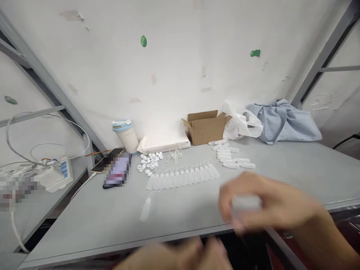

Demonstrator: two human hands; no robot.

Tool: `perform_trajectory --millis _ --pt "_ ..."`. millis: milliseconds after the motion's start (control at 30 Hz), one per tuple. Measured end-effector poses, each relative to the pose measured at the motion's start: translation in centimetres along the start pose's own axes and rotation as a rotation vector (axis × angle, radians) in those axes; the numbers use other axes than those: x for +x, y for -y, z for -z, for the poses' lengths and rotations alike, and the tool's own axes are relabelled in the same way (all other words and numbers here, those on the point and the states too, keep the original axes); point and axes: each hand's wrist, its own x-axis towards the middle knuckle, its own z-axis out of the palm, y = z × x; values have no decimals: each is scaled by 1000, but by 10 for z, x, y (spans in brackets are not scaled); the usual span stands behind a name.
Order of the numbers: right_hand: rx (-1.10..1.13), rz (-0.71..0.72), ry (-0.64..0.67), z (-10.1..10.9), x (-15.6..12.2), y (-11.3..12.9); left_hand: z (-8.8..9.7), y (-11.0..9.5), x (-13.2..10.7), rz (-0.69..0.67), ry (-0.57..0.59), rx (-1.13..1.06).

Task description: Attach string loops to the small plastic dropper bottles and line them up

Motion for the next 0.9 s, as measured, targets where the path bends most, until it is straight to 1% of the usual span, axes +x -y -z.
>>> perform_trajectory --millis 33,67,100,133,167,200,233,300,333,400,467,533,633,733,800,867,900 --pt "-271 -92 -189 13 1 -13 -5 23 15 53 -20 5" --pt "-527 -203 -374 25 2 -27 -11 49 27 144 -33 7" --pt "-742 -326 -464 36 3 -43 -16 75 37 262 -29 8" --pt "-891 -446 -484 45 4 -57 -22 101 45 419 -12 -4" --pt "-973 -535 -452 52 5 -71 -27 124 50 555 36 -6" --pt "-1025 -584 -419 56 5 -82 -33 145 53 655 105 -12" --pt "-1068 -614 -393 59 4 -91 -40 161 55 723 172 -42" --pt "-1107 -671 -351 60 4 -104 -55 182 57 802 271 -139" --pt "-1102 -684 -330 59 3 -108 -63 188 58 843 310 -192" --pt "-1071 -705 -290 57 2 -114 -77 191 62 877 333 -247" --pt "-1058 -724 -265 55 -1 -119 -88 191 66 902 325 -277" --pt "-1075 -740 -267 55 -4 -123 -93 190 69 930 293 -296" --pt "-1074 -710 -316 58 -11 -123 -89 191 71 981 206 -302" --pt "-1020 -650 -420 62 -10 -115 -80 190 69 1033 102 -296" --pt "-976 -575 -507 63 3 -107 -76 189 66 1055 50 -294" --pt "-916 -426 -581 61 26 -100 -76 189 65 1066 24 -298" --pt "-889 -357 -579 59 41 -97 -76 190 65 1069 14 -298"
